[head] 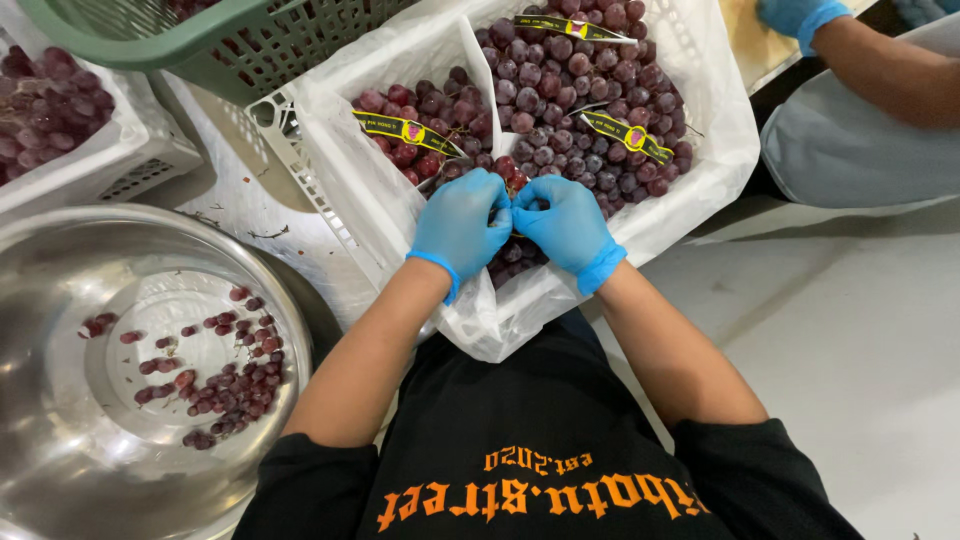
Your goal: The person picks grape bunches from a foam tray, trims stems and loose grapes off with small scissors, and places the trimmed grapes back into the tray while dropping loose grapes into a metal bowl. A coworker beside them cuts carrots on a cutting board.
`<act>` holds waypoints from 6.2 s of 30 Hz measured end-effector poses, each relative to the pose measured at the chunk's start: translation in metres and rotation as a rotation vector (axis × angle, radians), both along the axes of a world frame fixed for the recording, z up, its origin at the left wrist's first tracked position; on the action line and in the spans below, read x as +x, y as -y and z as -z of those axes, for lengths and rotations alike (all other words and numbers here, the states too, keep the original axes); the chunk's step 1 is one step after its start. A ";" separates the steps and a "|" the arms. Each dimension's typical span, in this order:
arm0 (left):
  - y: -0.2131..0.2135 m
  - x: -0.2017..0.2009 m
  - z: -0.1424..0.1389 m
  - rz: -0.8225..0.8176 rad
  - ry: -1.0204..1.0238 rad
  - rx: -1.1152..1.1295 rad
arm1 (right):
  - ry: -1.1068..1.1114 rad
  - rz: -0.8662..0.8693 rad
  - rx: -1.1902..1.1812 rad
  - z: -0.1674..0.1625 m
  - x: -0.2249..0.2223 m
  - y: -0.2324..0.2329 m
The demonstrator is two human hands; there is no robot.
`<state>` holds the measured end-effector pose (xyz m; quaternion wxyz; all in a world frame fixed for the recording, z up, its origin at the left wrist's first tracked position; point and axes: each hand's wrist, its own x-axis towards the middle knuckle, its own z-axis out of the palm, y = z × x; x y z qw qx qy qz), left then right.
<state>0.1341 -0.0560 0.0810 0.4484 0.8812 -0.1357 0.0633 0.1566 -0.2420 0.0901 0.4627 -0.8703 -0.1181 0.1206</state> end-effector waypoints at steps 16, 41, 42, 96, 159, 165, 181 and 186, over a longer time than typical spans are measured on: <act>0.006 0.006 0.000 -0.125 -0.140 -0.216 | 0.724 -0.011 -0.171 -0.038 -0.031 -0.019; 0.003 -0.018 -0.018 -0.220 0.268 0.280 | -0.887 0.074 1.530 -0.025 -0.010 0.032; 0.003 -0.019 -0.016 -0.213 0.225 0.286 | -0.872 0.066 1.533 -0.021 -0.011 0.035; 0.002 -0.021 -0.011 0.085 0.222 0.159 | 0.625 -0.162 -0.329 -0.042 -0.035 -0.004; -0.026 -0.006 -0.030 0.150 -0.338 -0.789 | -0.340 -0.181 0.311 -0.018 0.006 0.006; -0.013 -0.009 -0.030 0.020 -0.165 -0.479 | -0.416 -0.199 0.356 -0.008 0.000 0.004; -0.007 -0.003 -0.012 -0.105 -0.048 -0.279 | 0.133 0.032 0.137 -0.007 -0.015 -0.014; -0.001 0.001 -0.004 -0.167 -0.102 -0.139 | 0.393 -0.016 -0.058 -0.014 -0.018 -0.017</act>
